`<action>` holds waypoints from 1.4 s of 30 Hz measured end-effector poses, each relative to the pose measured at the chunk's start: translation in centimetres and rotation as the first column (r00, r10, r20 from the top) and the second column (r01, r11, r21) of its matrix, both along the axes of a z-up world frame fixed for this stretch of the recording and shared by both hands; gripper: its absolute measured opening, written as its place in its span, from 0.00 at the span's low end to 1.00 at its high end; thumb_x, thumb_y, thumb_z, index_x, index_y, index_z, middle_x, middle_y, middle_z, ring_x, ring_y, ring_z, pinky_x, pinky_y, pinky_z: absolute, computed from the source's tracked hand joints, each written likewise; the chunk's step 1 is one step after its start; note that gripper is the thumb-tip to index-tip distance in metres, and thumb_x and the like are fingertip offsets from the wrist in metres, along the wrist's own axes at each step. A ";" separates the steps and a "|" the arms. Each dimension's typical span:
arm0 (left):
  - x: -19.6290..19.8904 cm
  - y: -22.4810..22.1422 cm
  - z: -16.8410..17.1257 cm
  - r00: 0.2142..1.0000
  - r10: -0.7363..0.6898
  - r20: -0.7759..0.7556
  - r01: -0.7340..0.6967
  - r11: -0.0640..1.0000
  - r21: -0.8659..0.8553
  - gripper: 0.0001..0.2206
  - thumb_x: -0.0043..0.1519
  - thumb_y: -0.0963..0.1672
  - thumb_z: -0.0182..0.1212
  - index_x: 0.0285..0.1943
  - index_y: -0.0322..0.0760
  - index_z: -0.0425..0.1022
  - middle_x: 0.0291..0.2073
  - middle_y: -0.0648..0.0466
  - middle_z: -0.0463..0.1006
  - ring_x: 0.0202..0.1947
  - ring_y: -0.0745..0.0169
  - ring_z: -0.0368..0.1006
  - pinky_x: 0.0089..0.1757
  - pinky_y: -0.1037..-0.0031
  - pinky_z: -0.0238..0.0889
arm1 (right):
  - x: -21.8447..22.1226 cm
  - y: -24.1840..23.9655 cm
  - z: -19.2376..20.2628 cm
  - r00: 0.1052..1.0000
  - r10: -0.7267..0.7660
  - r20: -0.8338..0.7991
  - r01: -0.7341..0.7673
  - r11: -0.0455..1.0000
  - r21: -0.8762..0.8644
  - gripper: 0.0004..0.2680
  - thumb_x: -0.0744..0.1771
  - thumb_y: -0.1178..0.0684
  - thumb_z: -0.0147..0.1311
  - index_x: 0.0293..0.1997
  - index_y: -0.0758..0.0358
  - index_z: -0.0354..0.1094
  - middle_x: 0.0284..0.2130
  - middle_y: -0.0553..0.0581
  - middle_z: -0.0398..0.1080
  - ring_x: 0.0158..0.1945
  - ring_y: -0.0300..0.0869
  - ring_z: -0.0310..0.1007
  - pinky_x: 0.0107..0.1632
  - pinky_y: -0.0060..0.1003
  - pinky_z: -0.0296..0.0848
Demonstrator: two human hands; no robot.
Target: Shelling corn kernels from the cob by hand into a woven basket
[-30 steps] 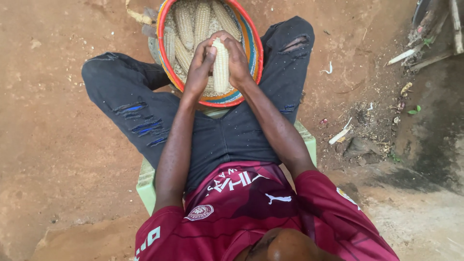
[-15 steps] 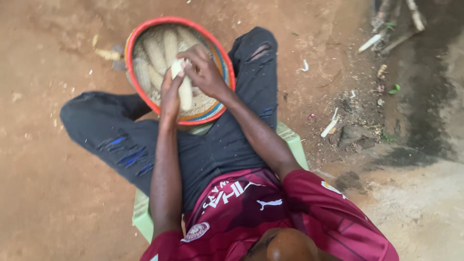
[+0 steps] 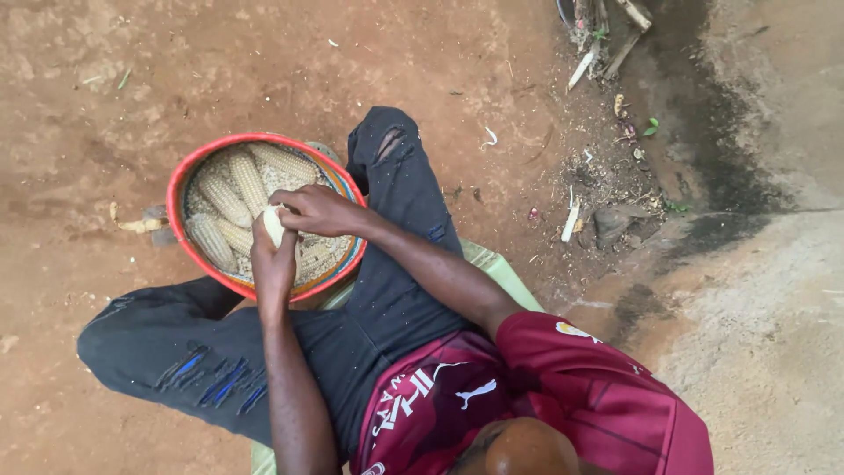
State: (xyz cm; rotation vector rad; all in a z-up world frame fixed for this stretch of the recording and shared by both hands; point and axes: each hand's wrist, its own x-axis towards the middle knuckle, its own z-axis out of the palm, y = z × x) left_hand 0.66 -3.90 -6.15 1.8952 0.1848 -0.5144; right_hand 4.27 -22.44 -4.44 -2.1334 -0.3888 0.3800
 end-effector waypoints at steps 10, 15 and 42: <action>-0.2 -0.8 2.7 0.998 -0.056 0.035 0.051 0.991 0.127 0.24 0.70 0.53 0.60 0.69 0.38 0.67 0.39 0.38 0.83 0.53 0.24 0.76 0.53 0.34 0.62 | 0.2 0.7 -1.1 0.997 0.011 0.073 -0.007 0.999 -0.047 0.11 0.69 0.45 0.43 0.46 0.54 0.73 0.19 0.65 0.73 0.32 0.66 0.78 0.41 0.61 0.74; -0.7 -0.4 2.8 0.997 -0.008 0.082 0.009 1.000 -0.017 0.25 0.68 0.48 0.61 0.73 0.34 0.64 0.46 0.30 0.81 0.54 0.23 0.76 0.54 0.38 0.62 | 0.2 0.6 -2.6 0.995 -0.091 0.032 0.084 0.979 0.185 0.10 0.70 0.51 0.43 0.51 0.55 0.73 0.15 0.58 0.67 0.26 0.49 0.76 0.37 0.47 0.74; -0.7 -0.7 5.4 0.992 -0.002 0.123 0.019 0.990 -0.140 0.27 0.71 0.46 0.54 0.76 0.25 0.58 0.62 0.22 0.71 0.66 0.20 0.66 0.63 0.36 0.56 | 0.2 0.8 0.1 0.993 -0.062 0.102 0.033 0.964 0.265 0.10 0.72 0.49 0.42 0.42 0.55 0.72 0.18 0.58 0.71 0.24 0.54 0.73 0.35 0.47 0.73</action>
